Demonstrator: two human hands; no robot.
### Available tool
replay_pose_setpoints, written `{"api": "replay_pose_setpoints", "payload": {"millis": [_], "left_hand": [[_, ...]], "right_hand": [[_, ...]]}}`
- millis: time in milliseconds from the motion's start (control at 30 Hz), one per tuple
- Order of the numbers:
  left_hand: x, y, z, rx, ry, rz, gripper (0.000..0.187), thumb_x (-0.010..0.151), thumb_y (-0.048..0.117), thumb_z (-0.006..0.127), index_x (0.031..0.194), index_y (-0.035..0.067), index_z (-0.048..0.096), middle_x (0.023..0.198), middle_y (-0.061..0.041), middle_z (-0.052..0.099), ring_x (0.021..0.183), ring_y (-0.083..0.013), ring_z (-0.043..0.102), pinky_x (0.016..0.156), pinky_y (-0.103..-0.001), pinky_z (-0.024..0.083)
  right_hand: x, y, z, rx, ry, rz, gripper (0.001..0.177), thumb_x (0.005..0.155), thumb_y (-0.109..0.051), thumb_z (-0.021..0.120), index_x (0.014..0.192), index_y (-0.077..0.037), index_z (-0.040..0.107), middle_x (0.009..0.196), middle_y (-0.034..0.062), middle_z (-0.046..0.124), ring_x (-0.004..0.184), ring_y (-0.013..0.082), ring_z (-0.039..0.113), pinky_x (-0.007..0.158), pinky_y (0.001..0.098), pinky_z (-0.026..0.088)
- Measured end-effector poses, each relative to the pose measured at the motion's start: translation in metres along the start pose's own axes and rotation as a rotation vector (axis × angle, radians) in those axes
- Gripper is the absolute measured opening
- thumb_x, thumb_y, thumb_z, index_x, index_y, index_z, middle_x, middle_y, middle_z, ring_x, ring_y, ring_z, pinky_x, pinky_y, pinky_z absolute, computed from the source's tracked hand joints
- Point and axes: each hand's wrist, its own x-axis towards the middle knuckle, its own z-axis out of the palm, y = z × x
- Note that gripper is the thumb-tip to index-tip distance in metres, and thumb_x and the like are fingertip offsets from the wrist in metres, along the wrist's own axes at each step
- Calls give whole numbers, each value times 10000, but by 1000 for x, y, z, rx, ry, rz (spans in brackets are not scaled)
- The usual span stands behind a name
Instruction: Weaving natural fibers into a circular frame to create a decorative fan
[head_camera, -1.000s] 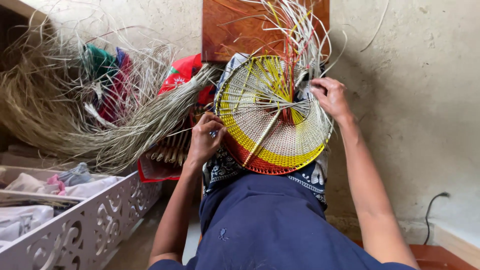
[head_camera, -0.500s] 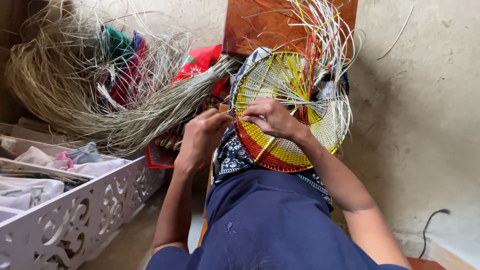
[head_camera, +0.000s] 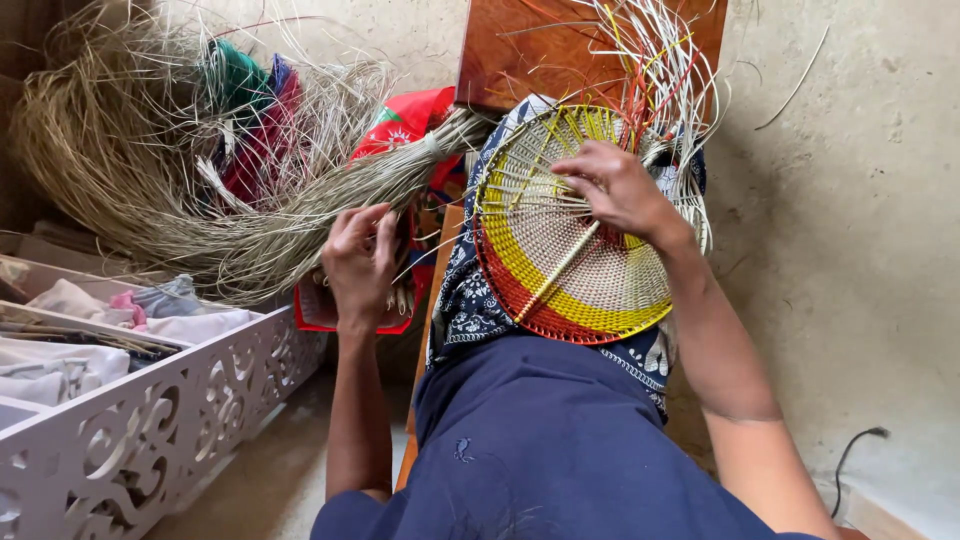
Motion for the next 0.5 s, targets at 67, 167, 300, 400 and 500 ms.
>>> {"api": "replay_pose_setpoints", "payload": {"millis": [67, 167, 300, 400, 500], "left_hand": [[-4, -6, -6, 106, 14, 18, 110, 989, 66, 719, 1076, 14, 762, 922, -180, 685, 790, -350, 690, 699, -434, 549], [-12, -7, -11, 98, 47, -48, 93, 1012, 92, 708, 1069, 54, 771, 899, -124, 689, 737, -254, 664, 672, -360, 518], [-25, -1, 0, 54, -190, -60, 87, 972, 179, 748, 960, 109, 797, 810, -124, 734, 739, -330, 707, 653, -413, 531], [-43, -6, 16, 146, -453, -145, 150, 932, 322, 735, 937, 190, 806, 799, -81, 752, 757, -355, 720, 661, -479, 549], [-59, -20, 37, 266, -578, -268, 223, 924, 442, 694, 937, 249, 805, 810, -25, 759, 761, -348, 728, 661, -506, 569]], "right_hand": [[-9, 23, -2, -94, -35, 82, 260, 1059, -78, 604, 1289, -38, 719, 915, 159, 656, 832, 270, 586, 774, 408, 484], [-19, 47, 8, -208, -179, 218, 167, 1016, -116, 665, 1140, -69, 765, 889, 133, 647, 871, 278, 589, 798, 421, 490], [-24, 65, 27, -311, -266, 210, 112, 968, -201, 719, 1034, -139, 784, 862, 40, 569, 860, 221, 549, 784, 376, 485], [-20, 71, 34, -346, -251, 125, 91, 948, -220, 749, 989, -147, 785, 874, 27, 533, 859, 217, 542, 770, 361, 485], [-15, 76, 39, -380, -267, 44, 119, 939, -241, 769, 999, -139, 784, 877, 29, 540, 849, 223, 556, 765, 361, 499]]}}
